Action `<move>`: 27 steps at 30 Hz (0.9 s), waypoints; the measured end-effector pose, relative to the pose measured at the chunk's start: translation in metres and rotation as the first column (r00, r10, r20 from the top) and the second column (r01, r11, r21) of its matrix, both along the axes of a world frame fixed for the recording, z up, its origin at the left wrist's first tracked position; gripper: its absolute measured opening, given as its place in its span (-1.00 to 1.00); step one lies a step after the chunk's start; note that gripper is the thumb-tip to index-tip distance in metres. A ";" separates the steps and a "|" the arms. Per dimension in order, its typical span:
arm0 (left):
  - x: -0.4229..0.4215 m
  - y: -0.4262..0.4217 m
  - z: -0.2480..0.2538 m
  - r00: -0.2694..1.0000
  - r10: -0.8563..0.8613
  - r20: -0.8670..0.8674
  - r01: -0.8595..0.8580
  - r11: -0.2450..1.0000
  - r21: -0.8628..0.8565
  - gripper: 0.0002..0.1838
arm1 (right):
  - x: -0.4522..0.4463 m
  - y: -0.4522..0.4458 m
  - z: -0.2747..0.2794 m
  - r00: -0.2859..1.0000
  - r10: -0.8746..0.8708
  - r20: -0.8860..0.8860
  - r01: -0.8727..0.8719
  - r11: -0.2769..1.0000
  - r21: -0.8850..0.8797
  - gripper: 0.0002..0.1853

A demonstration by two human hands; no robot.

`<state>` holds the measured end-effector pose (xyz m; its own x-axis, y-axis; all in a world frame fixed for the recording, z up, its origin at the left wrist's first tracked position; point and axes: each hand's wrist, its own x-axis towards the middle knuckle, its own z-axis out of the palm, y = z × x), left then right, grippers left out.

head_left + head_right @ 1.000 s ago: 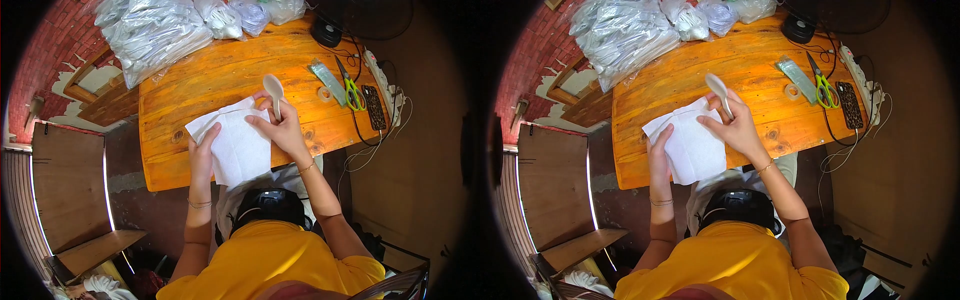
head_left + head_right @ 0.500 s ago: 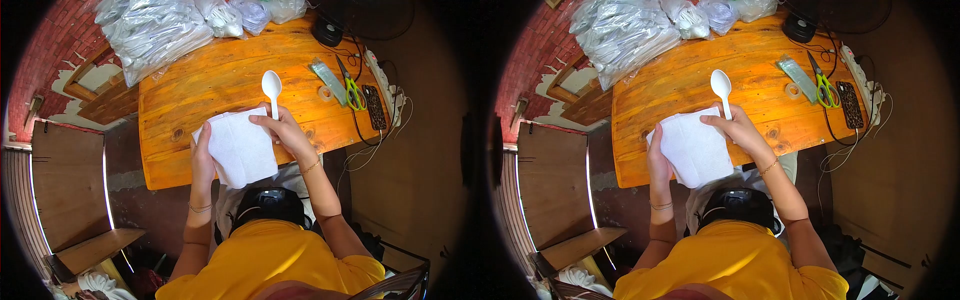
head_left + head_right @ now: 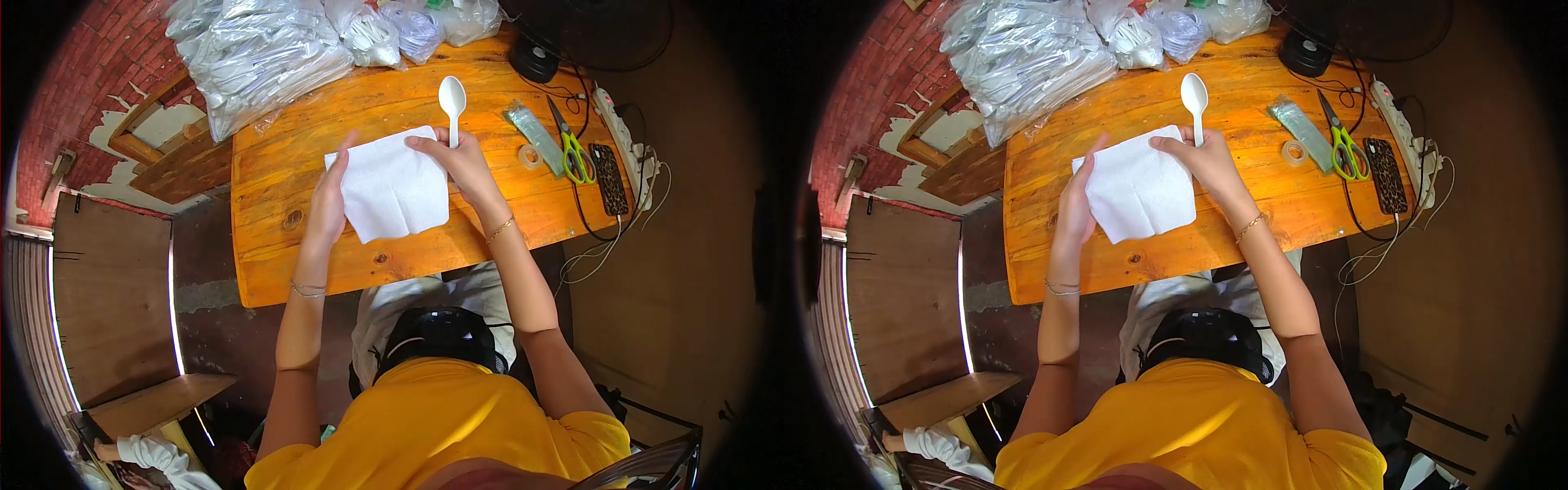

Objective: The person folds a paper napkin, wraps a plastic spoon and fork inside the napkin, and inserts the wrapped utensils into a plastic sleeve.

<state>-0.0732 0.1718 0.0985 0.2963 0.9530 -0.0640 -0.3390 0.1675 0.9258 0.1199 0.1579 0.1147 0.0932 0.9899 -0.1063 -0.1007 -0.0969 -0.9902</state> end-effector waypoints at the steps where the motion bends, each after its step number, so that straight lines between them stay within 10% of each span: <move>1: 0.005 0.003 -0.009 0.998 0.062 0.027 -0.063 0.997 0.042 -0.53 | 0.003 0.003 -0.006 0.999 0.000 0.045 -0.001 1.000 0.009 -0.84; 14: 0.014 -0.007 -0.017 0.955 0.284 0.084 -0.284 0.959 -0.011 -0.72 | -0.001 0.000 -0.006 0.998 0.033 0.050 -0.035 0.999 0.040 -0.86; 20: 0.011 -0.002 -0.014 0.948 0.059 0.314 0.051 0.943 -0.330 -0.56 | -0.010 0.015 -0.003 0.975 -0.064 0.212 0.035 0.990 0.137 -0.79; 27: 0.005 -0.010 -0.016 0.902 -0.053 0.428 0.209 0.922 -0.327 -0.61 | -0.014 0.027 -0.001 0.988 0.087 0.126 -0.100 0.990 0.101 -0.78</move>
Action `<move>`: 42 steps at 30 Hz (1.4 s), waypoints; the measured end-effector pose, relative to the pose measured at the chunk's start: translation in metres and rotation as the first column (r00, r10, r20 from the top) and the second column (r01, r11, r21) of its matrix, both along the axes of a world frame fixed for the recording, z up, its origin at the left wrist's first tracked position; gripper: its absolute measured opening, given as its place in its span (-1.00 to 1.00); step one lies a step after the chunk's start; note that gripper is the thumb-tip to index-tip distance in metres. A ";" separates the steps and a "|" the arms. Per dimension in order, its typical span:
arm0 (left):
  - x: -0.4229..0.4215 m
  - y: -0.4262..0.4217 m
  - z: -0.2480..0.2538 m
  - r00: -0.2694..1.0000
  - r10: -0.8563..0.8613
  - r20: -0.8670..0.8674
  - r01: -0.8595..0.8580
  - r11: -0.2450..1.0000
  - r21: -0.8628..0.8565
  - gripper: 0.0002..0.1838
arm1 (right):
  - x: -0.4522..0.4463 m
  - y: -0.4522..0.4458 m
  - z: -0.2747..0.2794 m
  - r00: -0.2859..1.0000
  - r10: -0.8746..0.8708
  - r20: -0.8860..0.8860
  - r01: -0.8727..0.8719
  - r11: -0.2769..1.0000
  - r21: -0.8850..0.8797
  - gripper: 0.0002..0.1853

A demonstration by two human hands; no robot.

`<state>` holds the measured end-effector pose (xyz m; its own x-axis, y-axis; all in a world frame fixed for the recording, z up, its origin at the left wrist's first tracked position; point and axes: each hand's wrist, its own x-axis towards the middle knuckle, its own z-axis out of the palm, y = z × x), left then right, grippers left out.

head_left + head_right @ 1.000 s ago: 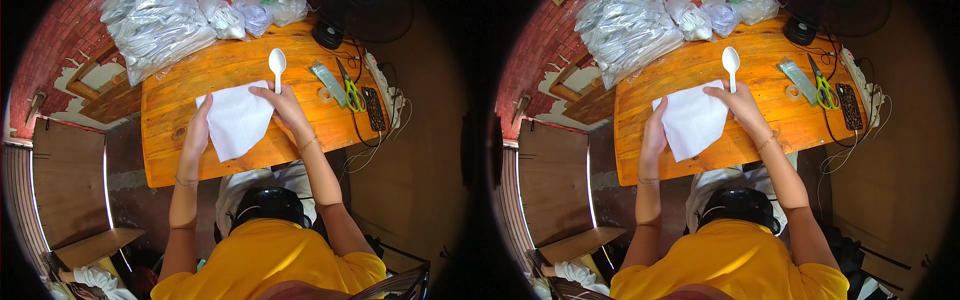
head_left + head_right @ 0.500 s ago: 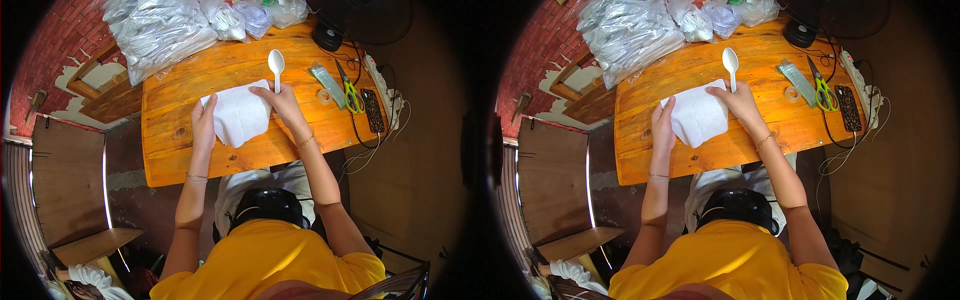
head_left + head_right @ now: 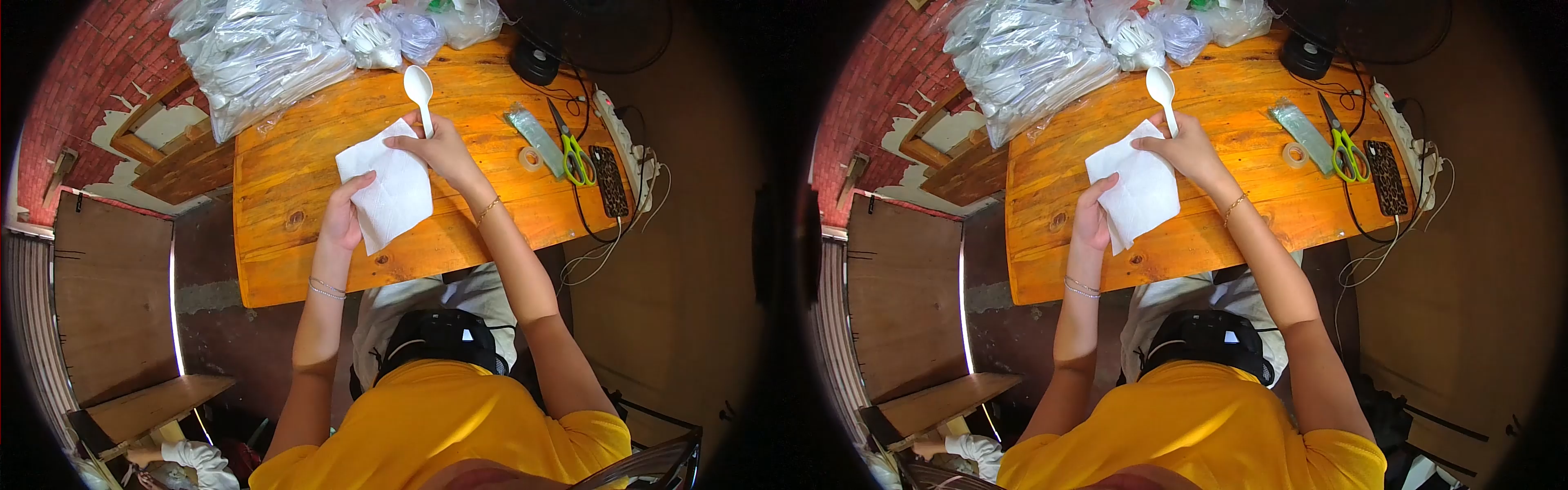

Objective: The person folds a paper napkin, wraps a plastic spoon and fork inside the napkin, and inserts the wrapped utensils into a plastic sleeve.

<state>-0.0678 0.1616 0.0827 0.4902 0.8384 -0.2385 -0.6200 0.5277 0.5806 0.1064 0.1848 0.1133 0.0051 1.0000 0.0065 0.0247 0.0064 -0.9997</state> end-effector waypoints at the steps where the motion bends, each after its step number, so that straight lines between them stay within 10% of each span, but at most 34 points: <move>1: 0.000 0.000 0.001 1.000 0.012 0.016 -0.012 1.000 -0.006 -0.61 | 0.000 0.001 -0.001 1.000 -0.016 0.023 0.016 1.000 0.012 -0.80; 5: 0.001 -0.003 0.006 0.996 0.090 0.017 -0.090 0.996 0.001 -0.63 | 0.018 0.007 -0.009 0.991 -0.135 -0.005 0.133 0.984 -0.116 -0.82; 11: 0.002 -0.006 0.013 0.993 0.111 0.039 -0.111 0.994 -0.016 -0.60 | 0.013 -0.056 0.033 0.970 -0.100 -0.219 0.142 0.973 0.182 -0.76; 31: -0.003 -0.026 0.012 0.975 0.199 0.103 -0.206 0.977 0.059 -0.36 | -0.015 -0.086 0.003 0.898 -0.082 -0.433 0.028 0.991 -0.131 -0.61; 42: -0.001 -0.029 0.012 0.973 0.218 0.082 -0.223 0.973 0.066 -0.36 | -0.015 -0.090 -0.011 0.955 -0.131 -0.265 0.137 0.991 0.004 -0.74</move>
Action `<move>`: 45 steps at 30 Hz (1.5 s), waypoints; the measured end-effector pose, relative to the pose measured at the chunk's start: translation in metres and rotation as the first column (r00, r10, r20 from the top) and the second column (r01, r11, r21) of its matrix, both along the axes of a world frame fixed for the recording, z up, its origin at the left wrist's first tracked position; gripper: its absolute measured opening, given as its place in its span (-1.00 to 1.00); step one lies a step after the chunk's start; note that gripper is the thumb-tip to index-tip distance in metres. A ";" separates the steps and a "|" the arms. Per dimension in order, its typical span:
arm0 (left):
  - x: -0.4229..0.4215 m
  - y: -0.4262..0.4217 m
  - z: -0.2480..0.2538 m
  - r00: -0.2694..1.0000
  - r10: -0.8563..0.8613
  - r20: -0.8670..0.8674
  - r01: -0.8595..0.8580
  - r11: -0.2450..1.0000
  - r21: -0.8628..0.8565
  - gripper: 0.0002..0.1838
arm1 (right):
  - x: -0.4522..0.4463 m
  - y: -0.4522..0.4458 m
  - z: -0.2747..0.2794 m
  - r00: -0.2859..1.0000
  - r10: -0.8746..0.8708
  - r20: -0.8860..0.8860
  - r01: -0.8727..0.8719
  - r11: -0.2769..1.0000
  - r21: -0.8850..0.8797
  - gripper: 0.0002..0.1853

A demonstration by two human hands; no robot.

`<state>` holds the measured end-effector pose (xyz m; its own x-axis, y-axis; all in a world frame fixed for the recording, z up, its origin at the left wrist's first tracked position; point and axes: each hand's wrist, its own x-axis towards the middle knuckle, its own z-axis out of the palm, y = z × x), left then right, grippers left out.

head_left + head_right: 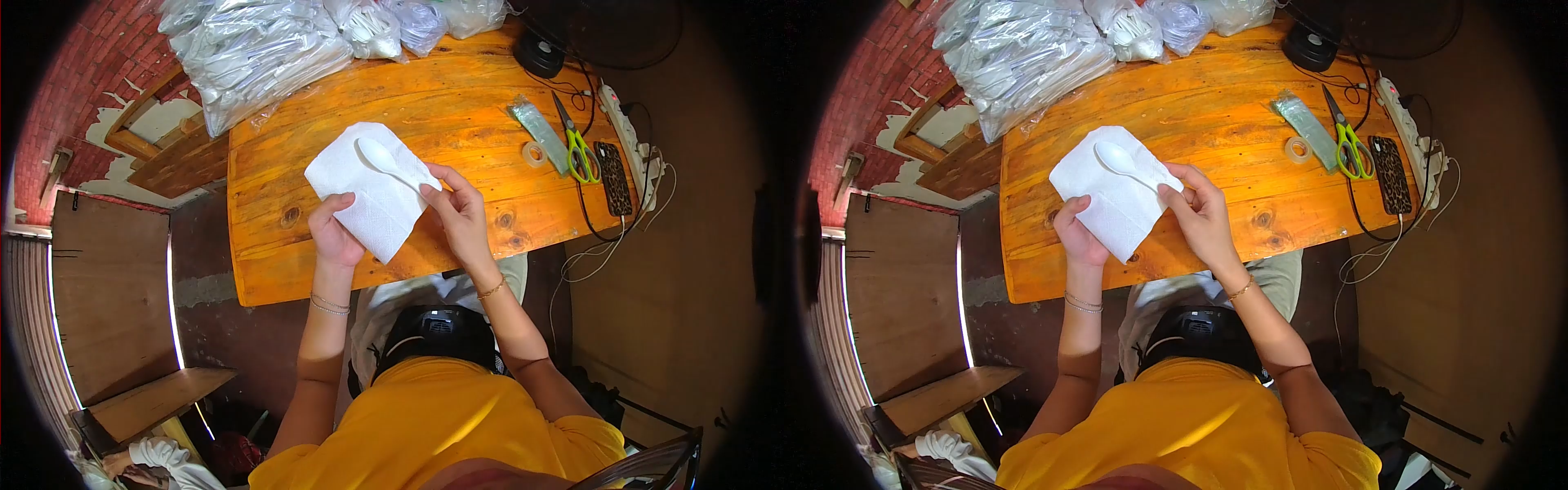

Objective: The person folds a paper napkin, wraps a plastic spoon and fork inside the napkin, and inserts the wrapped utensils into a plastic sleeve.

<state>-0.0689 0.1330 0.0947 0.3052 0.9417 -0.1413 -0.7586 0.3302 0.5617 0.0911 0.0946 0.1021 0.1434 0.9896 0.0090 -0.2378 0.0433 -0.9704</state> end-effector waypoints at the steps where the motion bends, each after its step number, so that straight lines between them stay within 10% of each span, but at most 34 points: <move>1: 0.000 0.000 0.000 1.000 -0.005 0.011 0.005 1.000 0.001 -0.36 | 0.000 0.000 -0.003 0.999 -0.008 0.047 0.007 1.000 0.004 -0.76; 19: 0.001 -0.003 0.001 0.993 -0.060 0.100 0.055 0.997 0.047 -0.36 | 0.001 0.002 -0.008 0.937 -0.095 0.337 0.042 0.986 0.162 -0.82; 28: -0.007 -0.001 -0.008 0.986 -0.114 0.120 0.109 0.993 0.047 -0.33 | 0.006 -0.003 -0.003 0.808 0.228 -0.543 -0.332 0.938 -0.101 -0.84; 45: -0.006 0.003 0.001 0.989 -0.146 -0.024 0.148 0.986 0.074 -0.34 | 0.010 -0.003 0.007 0.855 0.142 -0.499 -0.257 0.951 -0.169 -0.87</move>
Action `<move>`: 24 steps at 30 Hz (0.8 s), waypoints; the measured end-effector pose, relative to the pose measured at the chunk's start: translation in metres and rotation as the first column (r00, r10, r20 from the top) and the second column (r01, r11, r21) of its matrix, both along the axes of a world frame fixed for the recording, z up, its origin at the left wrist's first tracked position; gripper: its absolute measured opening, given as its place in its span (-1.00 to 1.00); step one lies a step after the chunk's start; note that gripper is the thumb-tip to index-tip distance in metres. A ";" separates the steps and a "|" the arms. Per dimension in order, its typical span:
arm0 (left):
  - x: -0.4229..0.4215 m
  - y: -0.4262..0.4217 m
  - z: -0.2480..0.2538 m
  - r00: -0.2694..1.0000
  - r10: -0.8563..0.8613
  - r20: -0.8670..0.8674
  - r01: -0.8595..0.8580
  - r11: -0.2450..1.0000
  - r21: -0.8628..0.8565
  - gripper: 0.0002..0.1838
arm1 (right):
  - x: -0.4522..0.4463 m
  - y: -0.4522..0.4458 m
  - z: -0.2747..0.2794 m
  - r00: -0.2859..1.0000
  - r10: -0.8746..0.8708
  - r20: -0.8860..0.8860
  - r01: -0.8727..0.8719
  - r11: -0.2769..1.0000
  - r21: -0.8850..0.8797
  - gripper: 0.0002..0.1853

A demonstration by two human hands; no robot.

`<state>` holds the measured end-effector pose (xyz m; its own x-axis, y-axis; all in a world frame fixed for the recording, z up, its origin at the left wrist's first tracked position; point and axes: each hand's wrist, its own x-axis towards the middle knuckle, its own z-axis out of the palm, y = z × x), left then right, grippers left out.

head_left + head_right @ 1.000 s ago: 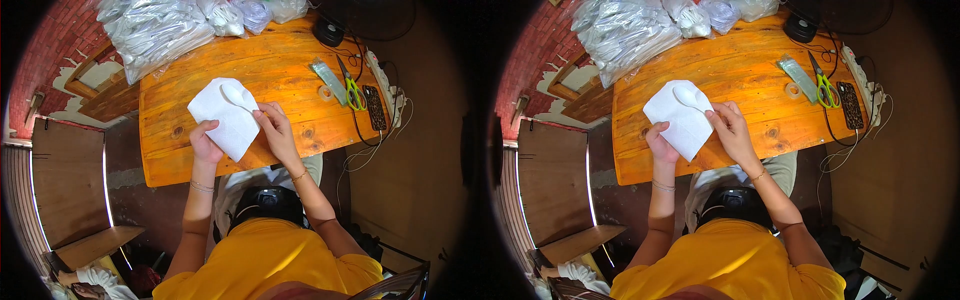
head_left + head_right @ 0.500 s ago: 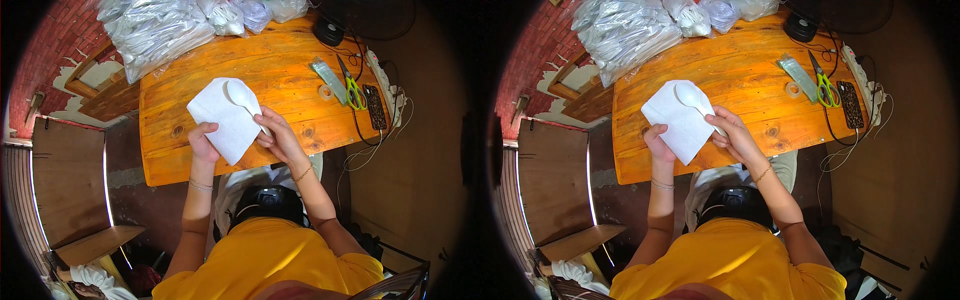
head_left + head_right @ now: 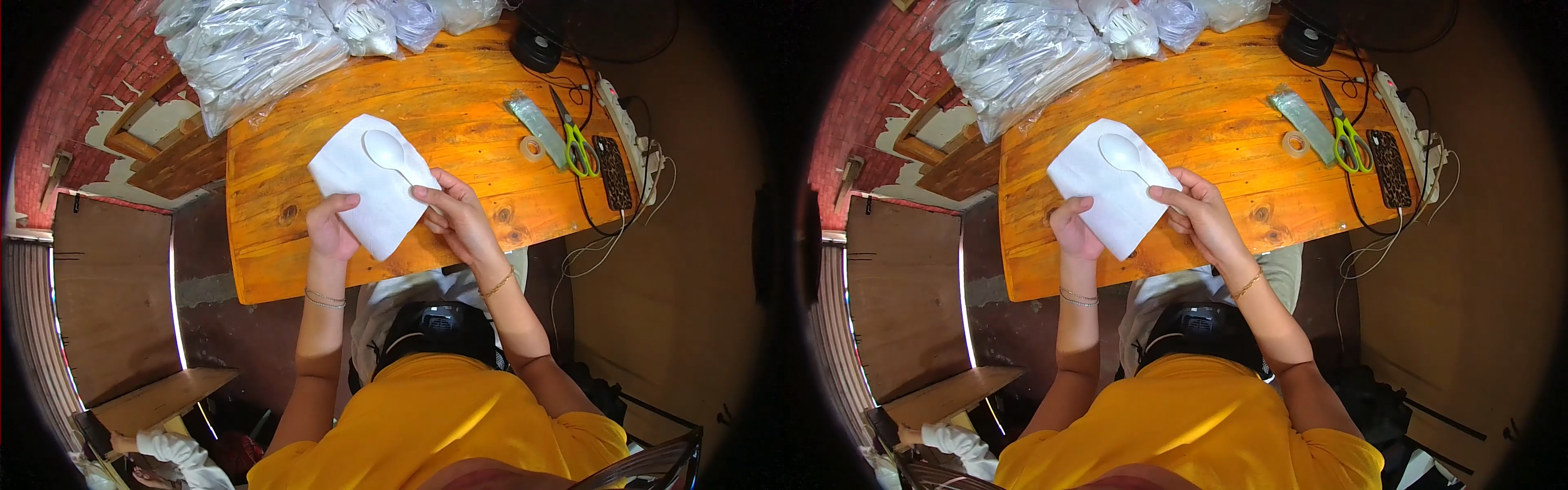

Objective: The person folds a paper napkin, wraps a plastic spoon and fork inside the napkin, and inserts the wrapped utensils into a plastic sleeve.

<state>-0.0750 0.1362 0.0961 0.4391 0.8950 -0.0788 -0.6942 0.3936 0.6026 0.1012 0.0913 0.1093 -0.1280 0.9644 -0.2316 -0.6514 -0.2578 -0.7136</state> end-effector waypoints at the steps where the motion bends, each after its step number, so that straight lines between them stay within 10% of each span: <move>1: 0.001 0.000 0.002 0.999 0.004 0.039 -0.003 1.000 -0.011 -0.35 | -0.001 0.000 0.001 0.999 -0.023 0.028 0.023 1.000 0.011 -0.88; 8: 0.010 -0.003 0.002 0.991 0.082 -0.107 -0.096 0.987 -0.133 -0.52 | -0.006 0.002 -0.008 0.968 -0.189 0.167 0.176 0.980 0.090 -0.89; 24: -0.003 -0.004 -0.012 0.956 -0.003 0.292 0.024 0.998 -0.066 -0.43 | 0.000 -0.003 -0.005 0.988 -0.134 0.080 0.130 0.990 0.049 -0.90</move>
<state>-0.0780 0.1317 0.0842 0.4641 0.8858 -0.0058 -0.8301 0.4372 0.3460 0.1015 0.0880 0.1044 0.0189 0.9808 -0.1940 -0.6158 -0.1414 -0.7751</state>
